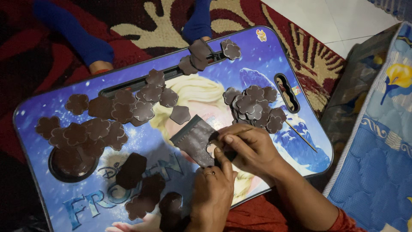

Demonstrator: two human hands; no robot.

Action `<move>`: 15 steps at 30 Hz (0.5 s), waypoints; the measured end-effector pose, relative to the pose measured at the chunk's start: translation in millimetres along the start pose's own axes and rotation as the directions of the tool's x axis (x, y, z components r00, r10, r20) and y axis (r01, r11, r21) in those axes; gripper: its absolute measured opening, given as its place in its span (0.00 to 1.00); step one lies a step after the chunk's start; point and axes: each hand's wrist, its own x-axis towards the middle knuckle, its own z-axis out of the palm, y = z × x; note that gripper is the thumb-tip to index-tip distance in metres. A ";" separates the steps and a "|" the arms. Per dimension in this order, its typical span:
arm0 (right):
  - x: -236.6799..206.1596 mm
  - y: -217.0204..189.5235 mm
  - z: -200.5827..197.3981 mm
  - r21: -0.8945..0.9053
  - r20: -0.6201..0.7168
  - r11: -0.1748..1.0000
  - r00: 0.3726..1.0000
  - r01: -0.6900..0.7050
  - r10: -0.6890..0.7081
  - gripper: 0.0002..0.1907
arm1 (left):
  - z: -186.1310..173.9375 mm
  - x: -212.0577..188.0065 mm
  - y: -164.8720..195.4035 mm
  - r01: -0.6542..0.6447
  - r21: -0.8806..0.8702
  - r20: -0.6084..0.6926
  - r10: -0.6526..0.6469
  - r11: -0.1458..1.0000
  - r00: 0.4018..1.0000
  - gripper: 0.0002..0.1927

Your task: The person sits on the floor with a tray on their lap and uses a small pointed tool to trace and cut flower-shaped pieces from a dark sheet. They repeatedly pick up the sheet, trace a shape, and remove the cutout, placing finished pieces on the tray.

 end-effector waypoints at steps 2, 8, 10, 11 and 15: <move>-0.9 0.5 0.1 -0.019 0.010 1.000 1.000 0.015 -0.014 0.11 | 0.1 -0.5 0.0 0.007 0.006 -0.007 -0.007 1.000 1.000 0.37; -1.2 1.3 1.3 -0.142 0.042 0.987 0.997 0.073 -0.068 0.11 | 2.6 -1.6 0.8 0.035 0.072 -0.093 -0.028 0.997 0.995 0.37; -1.0 2.1 2.5 -0.205 0.031 0.972 0.993 0.119 -0.115 0.10 | 4.1 -2.5 1.6 0.013 0.076 -0.049 -0.009 0.997 0.999 0.38; -1.2 2.6 2.8 -0.194 0.019 0.974 0.993 0.116 -0.115 0.10 | 5.4 -3.2 2.0 0.002 0.078 -0.027 0.000 0.997 1.000 0.38; -1.8 1.4 3.8 -0.125 -0.023 0.992 0.999 0.032 -0.035 0.11 | 12.6 -2.7 2.6 -0.019 -0.052 0.006 0.019 0.998 1.000 0.38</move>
